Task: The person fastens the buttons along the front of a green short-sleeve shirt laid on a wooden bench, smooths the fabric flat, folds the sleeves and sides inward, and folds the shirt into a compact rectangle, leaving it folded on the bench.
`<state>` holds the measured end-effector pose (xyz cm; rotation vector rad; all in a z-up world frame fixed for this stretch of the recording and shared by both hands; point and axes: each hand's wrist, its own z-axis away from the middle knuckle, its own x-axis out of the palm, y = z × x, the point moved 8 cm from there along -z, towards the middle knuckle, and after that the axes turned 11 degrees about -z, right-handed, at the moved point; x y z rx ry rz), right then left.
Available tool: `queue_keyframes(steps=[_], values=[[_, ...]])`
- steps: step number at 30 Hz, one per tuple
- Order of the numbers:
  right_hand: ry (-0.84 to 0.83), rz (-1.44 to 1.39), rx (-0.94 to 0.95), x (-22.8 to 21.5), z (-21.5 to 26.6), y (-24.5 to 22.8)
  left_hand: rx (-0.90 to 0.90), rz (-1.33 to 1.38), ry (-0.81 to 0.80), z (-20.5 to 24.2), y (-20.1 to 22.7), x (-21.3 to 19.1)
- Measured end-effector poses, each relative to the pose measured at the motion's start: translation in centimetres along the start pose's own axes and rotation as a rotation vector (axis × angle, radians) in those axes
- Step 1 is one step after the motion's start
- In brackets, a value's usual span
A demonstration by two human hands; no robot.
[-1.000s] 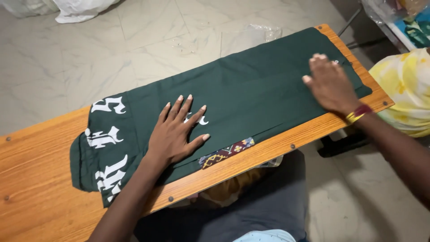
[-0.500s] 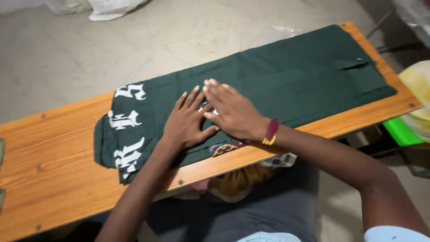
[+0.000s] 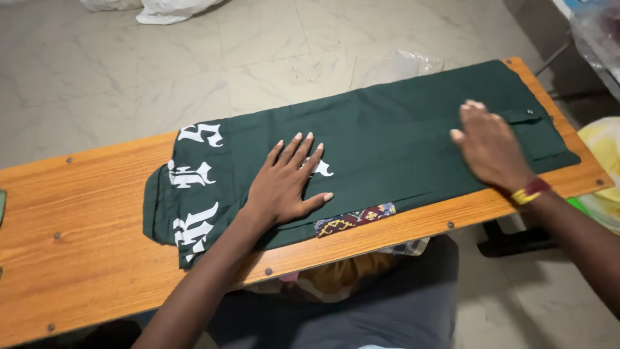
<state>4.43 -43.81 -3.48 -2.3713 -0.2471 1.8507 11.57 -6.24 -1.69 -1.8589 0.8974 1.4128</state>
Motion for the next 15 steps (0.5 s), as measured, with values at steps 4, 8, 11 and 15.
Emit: queue_keyframes(steps=[4, 8, 11, 15], values=[[-0.008, 0.005, 0.072, 0.2, 0.6, 4.4, -0.034, -0.011, 0.018, 0.4, 0.1, -0.2], [0.032, 0.016, 0.063, 1.0, 0.8, 5.8, -0.077, -0.025, 0.035, 2.3, -0.1, 0.2], [0.059, 0.039, 0.037, 1.1, 0.8, 6.2, -0.088, 0.000, 0.026, 5.3, -0.5, -1.3], [0.097, 0.012, -0.014, 0.5, 1.1, 5.6, -0.131, 0.039, -0.011, 9.6, -1.2, -3.8]])
